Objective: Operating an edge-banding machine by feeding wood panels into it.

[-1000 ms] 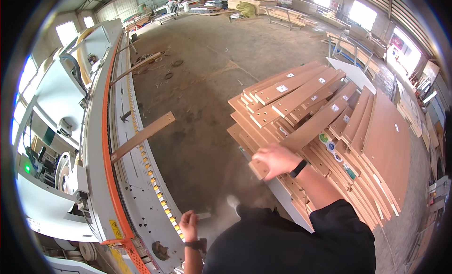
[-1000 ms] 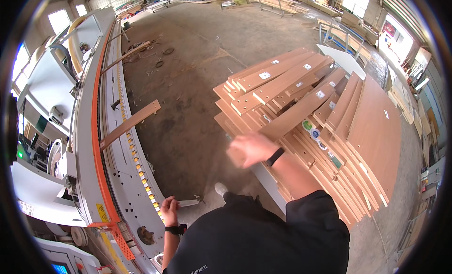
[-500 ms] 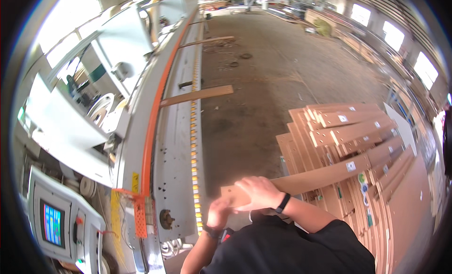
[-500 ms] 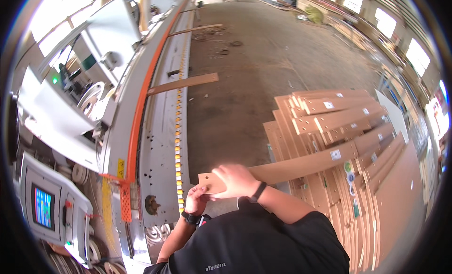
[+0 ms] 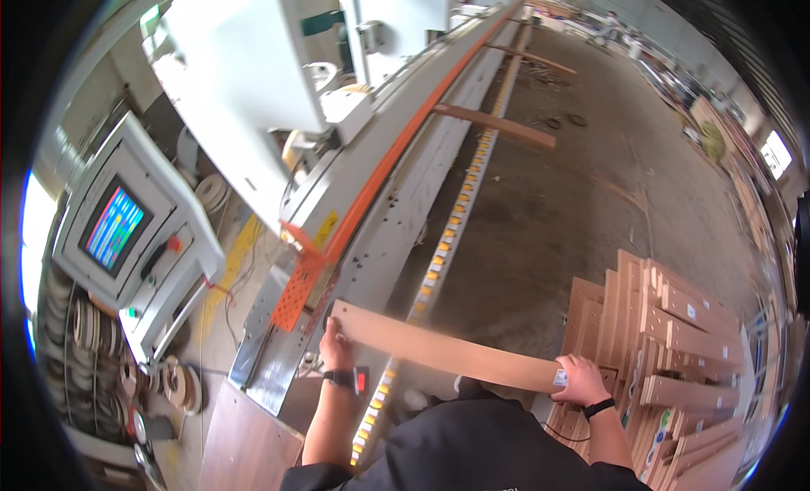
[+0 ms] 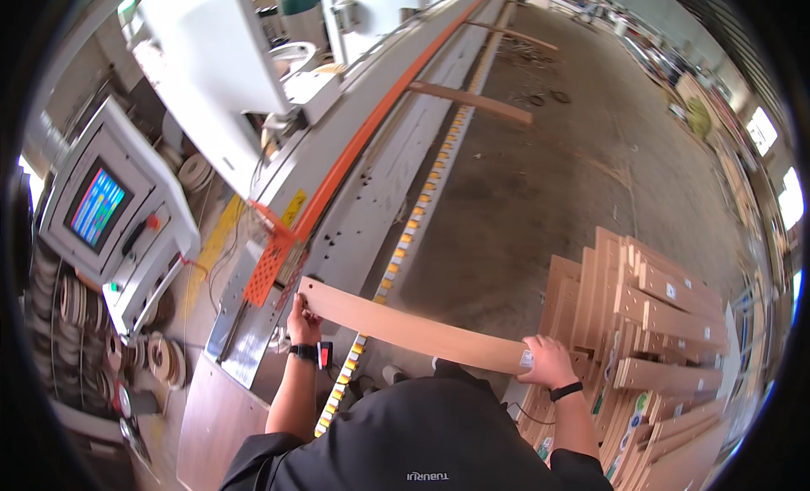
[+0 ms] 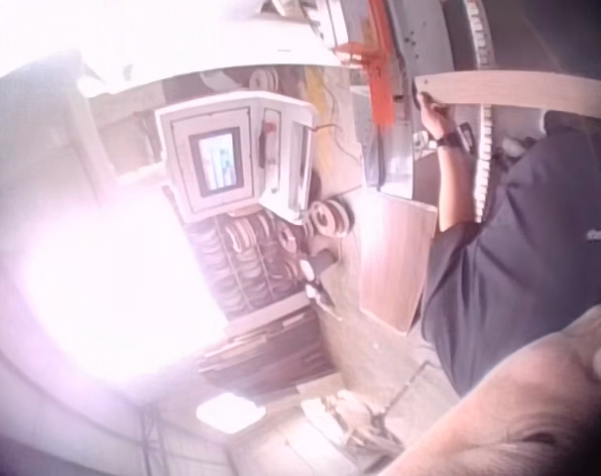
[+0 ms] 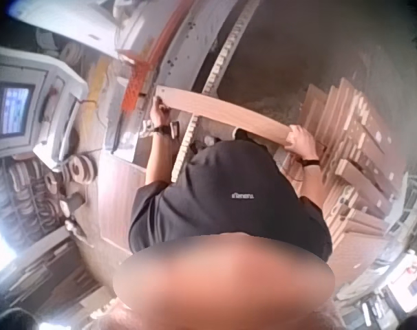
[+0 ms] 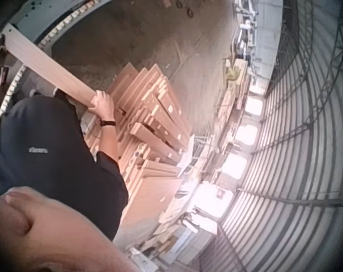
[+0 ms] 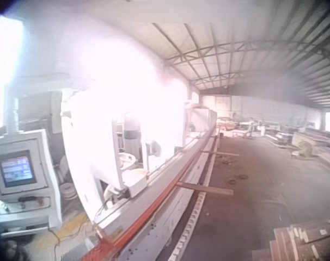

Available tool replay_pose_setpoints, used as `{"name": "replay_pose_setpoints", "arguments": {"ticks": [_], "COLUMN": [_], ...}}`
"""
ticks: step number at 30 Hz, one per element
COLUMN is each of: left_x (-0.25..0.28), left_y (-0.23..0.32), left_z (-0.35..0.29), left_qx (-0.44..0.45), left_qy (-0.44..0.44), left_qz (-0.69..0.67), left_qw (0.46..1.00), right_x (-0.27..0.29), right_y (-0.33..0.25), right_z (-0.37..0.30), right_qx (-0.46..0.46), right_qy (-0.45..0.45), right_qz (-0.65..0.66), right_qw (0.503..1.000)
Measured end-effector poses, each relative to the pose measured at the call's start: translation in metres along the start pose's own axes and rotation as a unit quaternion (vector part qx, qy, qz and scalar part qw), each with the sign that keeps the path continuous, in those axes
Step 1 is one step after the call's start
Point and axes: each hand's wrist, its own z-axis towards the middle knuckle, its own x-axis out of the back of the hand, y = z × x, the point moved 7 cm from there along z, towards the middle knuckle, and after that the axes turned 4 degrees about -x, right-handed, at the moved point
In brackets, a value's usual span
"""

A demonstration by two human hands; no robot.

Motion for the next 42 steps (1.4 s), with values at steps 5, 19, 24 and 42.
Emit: {"name": "replay_pose_setpoints", "arguments": {"ticks": [5,19,24,42], "left_x": [0.054,0.032,0.019,-0.045], "left_y": [-0.02,-0.022,-0.023,-0.043], "left_z": [-0.002,-0.033,-0.034,0.019], "left_qx": [-0.043,-0.144,-0.124,-0.078], "left_qy": [0.085,0.058,0.045,0.055], "left_qz": [0.09,0.259,0.266,0.175], "left_qw": [0.991,0.953,0.955,0.98], "right_x": [-0.077,-0.148,-0.15,-0.114], "right_y": [-0.001,-0.109,-0.149,-0.125], "right_z": [0.021,0.087,0.106,0.184], "right_qx": [-0.018,0.065,0.08,0.109], "right_qy": [-0.085,-0.15,-0.174,-0.135], "right_qz": [0.02,0.028,0.017,0.023], "right_qw": [0.996,0.986,0.981,0.985]}}
